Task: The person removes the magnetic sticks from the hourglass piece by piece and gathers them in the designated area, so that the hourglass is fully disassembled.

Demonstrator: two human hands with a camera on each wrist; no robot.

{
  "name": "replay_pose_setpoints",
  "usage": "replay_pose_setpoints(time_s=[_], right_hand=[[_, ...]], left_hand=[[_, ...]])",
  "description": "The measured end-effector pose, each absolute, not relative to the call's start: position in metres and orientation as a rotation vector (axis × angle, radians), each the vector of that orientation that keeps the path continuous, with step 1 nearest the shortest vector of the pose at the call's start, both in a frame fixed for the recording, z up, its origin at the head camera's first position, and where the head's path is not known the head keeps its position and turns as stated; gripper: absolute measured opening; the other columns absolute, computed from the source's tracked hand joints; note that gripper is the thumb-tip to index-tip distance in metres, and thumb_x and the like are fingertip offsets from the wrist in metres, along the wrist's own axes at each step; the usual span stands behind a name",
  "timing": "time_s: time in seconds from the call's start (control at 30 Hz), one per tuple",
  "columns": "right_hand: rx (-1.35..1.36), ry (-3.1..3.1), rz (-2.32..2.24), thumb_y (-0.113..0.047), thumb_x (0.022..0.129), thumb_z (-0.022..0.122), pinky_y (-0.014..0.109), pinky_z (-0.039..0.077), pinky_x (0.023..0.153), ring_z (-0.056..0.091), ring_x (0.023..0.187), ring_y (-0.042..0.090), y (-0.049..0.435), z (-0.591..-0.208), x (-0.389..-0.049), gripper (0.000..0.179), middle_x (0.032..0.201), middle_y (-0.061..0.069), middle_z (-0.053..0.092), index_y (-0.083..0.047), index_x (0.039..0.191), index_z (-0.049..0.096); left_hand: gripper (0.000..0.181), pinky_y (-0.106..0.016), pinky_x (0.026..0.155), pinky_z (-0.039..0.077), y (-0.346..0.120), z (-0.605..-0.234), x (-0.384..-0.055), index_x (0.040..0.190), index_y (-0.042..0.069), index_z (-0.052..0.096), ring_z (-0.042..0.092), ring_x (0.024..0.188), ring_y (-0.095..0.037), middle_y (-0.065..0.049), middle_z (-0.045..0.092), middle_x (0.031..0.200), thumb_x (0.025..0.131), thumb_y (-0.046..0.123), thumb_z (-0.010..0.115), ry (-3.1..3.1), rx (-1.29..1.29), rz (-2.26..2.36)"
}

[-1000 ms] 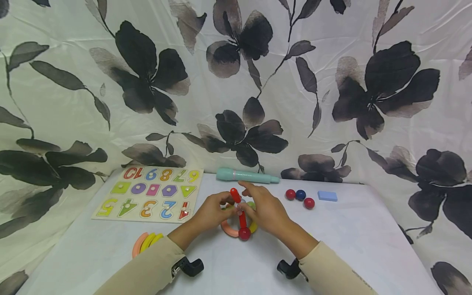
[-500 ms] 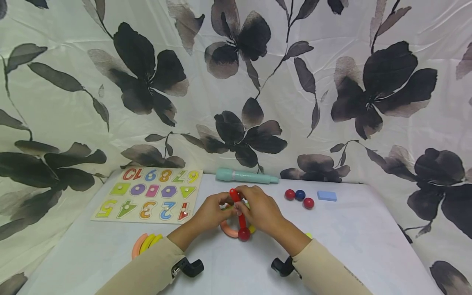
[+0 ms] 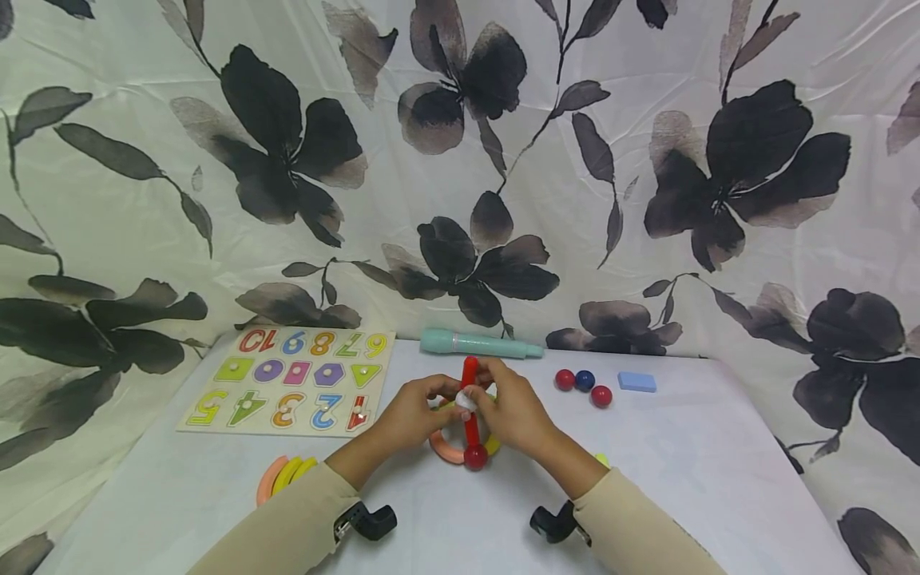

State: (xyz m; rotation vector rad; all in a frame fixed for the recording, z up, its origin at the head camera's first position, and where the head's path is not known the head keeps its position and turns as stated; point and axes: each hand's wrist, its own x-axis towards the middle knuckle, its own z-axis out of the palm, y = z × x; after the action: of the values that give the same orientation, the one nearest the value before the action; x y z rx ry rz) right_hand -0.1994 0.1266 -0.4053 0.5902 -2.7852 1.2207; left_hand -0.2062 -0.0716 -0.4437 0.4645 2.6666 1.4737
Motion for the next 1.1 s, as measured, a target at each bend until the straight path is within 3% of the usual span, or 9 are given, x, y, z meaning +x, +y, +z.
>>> replay_pose_setpoints(time_s=[0.33,0.77,0.97,1.1], right_hand=[[0.489,-2.828,1.194,-0.020,0.096,0.074,0.032,0.054,0.075,0.062,0.090,0.019,0.156,-0.405,-0.198,0.046,0.112,0.004,0.070,-0.008,0.136,0.055],[0.363,-2.870,1.077,-0.021,0.095,0.075,0.033,0.051,0.073,0.060,0.092,0.021,0.215,-0.417,-0.186,0.049,0.110,0.006,0.070,-0.002,0.135,0.055],[0.331,-2.871,1.072,-0.021,0.095,0.075,0.029,0.047,0.063,0.056,0.075,0.022,0.237,-0.422,-0.180,0.050,0.111,0.008,0.071,0.000,0.136,0.054],[0.345,-2.848,1.029,-0.018,0.095,0.076,0.034,0.050,0.071,0.063,0.086,0.024,0.250,-0.426,-0.176,0.052,0.106,0.005,0.072,0.000,0.138,0.052]], left_hand=[[0.038,-0.050,0.102,0.046,-0.071,-0.443,-0.206,0.121,0.021,0.072,0.062,0.107,-0.013,0.014,0.070,0.105,0.087,0.032,0.084,2.656,0.468,1.477],[0.038,-0.047,0.101,0.048,-0.072,-0.444,-0.205,0.121,0.022,0.072,0.063,0.108,-0.013,0.013,0.070,0.105,0.086,0.030,0.085,2.650,0.471,1.498],[0.038,-0.046,0.100,0.047,-0.071,-0.443,-0.205,0.121,0.022,0.072,0.062,0.107,-0.013,0.013,0.070,0.105,0.086,0.030,0.085,2.646,0.465,1.495],[0.038,-0.046,0.100,0.047,-0.071,-0.443,-0.204,0.120,0.023,0.072,0.062,0.107,-0.013,0.013,0.070,0.105,0.086,0.030,0.085,2.641,0.459,1.497]])
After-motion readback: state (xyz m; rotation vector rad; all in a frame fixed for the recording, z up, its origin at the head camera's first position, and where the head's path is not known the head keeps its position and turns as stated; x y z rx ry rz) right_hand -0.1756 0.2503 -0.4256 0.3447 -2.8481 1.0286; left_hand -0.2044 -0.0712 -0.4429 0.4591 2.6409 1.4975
